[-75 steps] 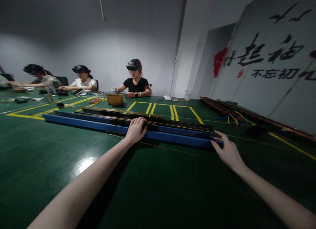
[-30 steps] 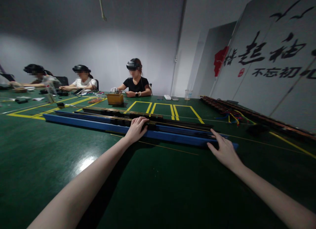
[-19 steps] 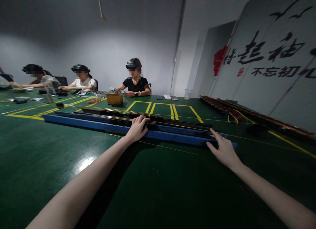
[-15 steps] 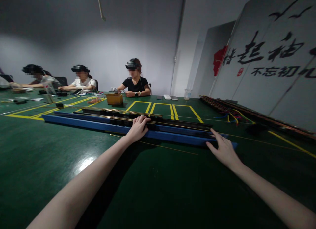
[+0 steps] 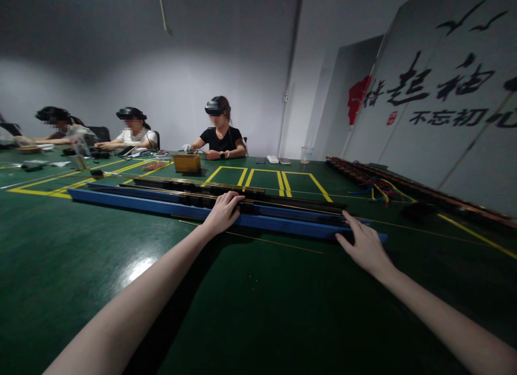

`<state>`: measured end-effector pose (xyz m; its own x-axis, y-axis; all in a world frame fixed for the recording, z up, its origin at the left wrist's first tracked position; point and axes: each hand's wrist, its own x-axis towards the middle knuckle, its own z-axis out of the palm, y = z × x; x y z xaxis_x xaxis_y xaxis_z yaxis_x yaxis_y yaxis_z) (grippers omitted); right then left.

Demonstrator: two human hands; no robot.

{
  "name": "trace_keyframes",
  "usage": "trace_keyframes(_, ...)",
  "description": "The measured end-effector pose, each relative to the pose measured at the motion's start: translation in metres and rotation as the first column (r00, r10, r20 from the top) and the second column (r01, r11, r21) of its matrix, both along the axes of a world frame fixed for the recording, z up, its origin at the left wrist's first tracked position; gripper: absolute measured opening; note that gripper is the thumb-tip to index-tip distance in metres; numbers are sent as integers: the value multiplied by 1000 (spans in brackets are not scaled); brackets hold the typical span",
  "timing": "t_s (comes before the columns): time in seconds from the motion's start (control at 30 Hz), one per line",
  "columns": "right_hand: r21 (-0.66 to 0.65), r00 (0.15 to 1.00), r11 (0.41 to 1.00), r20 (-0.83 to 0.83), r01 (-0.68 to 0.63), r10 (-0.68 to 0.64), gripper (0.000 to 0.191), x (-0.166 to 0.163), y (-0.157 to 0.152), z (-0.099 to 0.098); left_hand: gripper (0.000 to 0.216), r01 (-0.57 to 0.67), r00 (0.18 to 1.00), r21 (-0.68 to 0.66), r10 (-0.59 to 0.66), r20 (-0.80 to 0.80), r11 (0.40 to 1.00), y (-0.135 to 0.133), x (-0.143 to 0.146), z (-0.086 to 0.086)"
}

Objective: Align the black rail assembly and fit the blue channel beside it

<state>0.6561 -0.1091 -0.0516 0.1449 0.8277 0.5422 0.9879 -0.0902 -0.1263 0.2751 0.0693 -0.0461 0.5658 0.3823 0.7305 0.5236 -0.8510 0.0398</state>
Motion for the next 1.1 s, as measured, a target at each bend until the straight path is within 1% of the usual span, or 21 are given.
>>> trace_keyframes(0.2,-16,992,996,91,-84,85,71,-2,-2,-2,34,-39,999,43,38,30,998,1,-8,-3)
trace_keyframes(0.3,-14,984,992,125,-125,125,71,-1,-1,-4,32,-70,997,68,68,41,995,2,-13,-1)
trace_keyframes(0.4,0,982,989,119,-147,146,69,0,1,-5,29,-103,994,81,101,36,991,2,-18,2)
trace_keyframes(0.47,15,989,992,81,-122,121,68,2,2,-6,29,-117,993,84,114,35,990,3,-21,4)
trace_keyframes(0.63,95,998,995,-64,-1,7,64,13,7,-10,30,-141,988,67,137,67,988,9,-33,5)
trace_keyframes(0.73,126,986,988,-151,94,-75,62,19,9,-10,30,-156,985,75,149,91,985,13,-43,5)
trace_keyframes(0.83,126,964,975,-216,183,-153,60,21,9,-9,29,-196,973,63,185,141,979,16,-52,4)
trace_keyframes(0.9,123,960,974,-229,192,-160,61,20,8,-8,29,-224,962,47,214,169,973,17,-56,4)
trace_keyframes(1.0,128,973,982,-203,139,-111,62,17,6,-7,28,-247,954,34,237,186,968,19,-58,3)
trace_keyframes(1.1,112,983,990,-169,85,-65,63,15,4,-7,27,-250,948,47,234,216,967,22,-61,1)
